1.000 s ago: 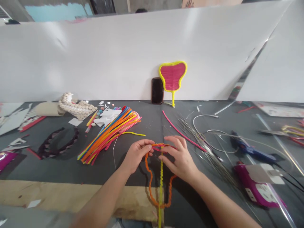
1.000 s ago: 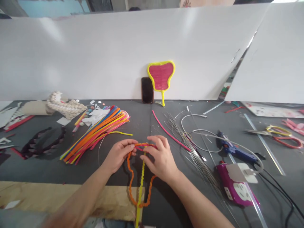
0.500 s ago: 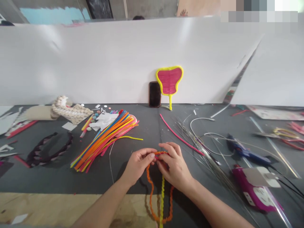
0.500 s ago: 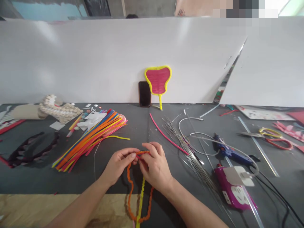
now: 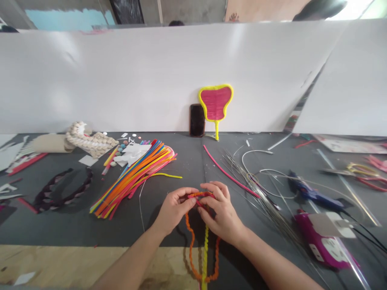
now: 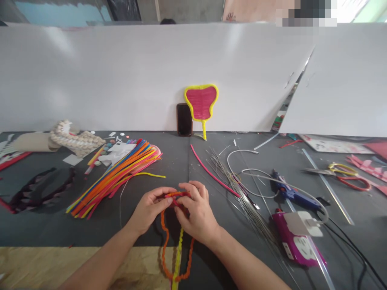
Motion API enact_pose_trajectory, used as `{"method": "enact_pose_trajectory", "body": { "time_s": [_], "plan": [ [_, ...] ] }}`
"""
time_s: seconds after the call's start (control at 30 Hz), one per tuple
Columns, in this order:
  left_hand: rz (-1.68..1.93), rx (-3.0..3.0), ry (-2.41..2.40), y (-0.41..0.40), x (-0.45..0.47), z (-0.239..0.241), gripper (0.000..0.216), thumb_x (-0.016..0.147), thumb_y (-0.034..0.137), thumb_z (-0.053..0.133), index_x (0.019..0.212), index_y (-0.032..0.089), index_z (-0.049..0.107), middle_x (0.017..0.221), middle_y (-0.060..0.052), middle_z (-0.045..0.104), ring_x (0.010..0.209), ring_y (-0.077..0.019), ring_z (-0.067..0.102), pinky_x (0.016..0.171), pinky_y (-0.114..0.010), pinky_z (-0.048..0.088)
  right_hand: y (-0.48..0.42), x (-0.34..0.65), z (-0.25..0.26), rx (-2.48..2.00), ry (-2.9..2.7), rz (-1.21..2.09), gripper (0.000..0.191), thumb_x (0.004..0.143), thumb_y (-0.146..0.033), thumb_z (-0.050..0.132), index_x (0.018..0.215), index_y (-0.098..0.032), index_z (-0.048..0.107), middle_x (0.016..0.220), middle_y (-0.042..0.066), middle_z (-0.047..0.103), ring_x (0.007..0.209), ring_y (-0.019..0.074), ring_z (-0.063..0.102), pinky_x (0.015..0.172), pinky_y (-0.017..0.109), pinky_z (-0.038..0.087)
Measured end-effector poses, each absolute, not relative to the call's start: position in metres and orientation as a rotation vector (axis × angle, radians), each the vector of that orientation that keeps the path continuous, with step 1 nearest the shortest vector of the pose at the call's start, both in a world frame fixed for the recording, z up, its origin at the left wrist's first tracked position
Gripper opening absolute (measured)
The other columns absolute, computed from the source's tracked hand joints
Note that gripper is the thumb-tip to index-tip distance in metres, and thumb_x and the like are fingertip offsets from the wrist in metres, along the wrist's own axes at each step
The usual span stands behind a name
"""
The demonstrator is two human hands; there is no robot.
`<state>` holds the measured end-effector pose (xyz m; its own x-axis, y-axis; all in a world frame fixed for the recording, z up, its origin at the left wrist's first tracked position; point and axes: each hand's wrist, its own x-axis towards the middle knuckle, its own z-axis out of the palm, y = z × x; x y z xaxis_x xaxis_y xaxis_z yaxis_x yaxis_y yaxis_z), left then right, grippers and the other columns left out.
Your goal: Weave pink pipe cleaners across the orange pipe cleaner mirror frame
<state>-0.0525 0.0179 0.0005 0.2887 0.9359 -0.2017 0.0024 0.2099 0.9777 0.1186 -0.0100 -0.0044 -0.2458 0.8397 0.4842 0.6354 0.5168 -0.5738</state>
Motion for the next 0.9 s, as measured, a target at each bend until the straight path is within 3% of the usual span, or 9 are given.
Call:
{"method": "enact_pose_trajectory", "body": {
  "time_s": [0.3,0.77,0.9],
  "plan": [
    [0.881,1.093,1.094,0.0190,-0.0531,0.0001,0.026,0.075,0.028,0.066,0.099,0.017,0.068,0.090,-0.005,0.071,0.076,-0.0151,0.063,0.072,-0.026,0.052,-0.0092,0.1215,-0.0040,-1.221,-2.034,0.239,0.008,0.081,-0.023,0.061,0.075,-0.023,0.067,0.122,0.005,0.054,0.119,0.0303,0.037,0.098,0.050,0.036],
    [0.877,1.131,1.107,0.0183,-0.0528,0.0070,0.027,0.074,0.028,0.068,0.100,0.017,0.068,0.094,-0.004,0.071,0.079,-0.0147,0.063,0.073,-0.024,0.050,-0.0132,0.1199,0.0027,-1.156,-2.085,0.326,0.012,0.081,-0.022,0.059,0.077,-0.025,0.070,0.121,0.005,0.053,0.118,0.0294,0.039,0.098,0.049,0.037],
    [0.891,1.074,1.137,0.0205,-0.0532,0.0022,0.029,0.072,0.029,0.070,0.097,0.015,0.068,0.083,-0.004,0.070,0.071,-0.0137,0.062,0.067,-0.023,0.049,-0.0070,0.1267,0.0007,-1.151,-1.954,0.373,0.015,0.084,-0.020,0.055,0.090,-0.024,0.068,0.118,0.008,0.056,0.116,0.0269,0.043,0.098,0.048,0.038]
  ]
}}
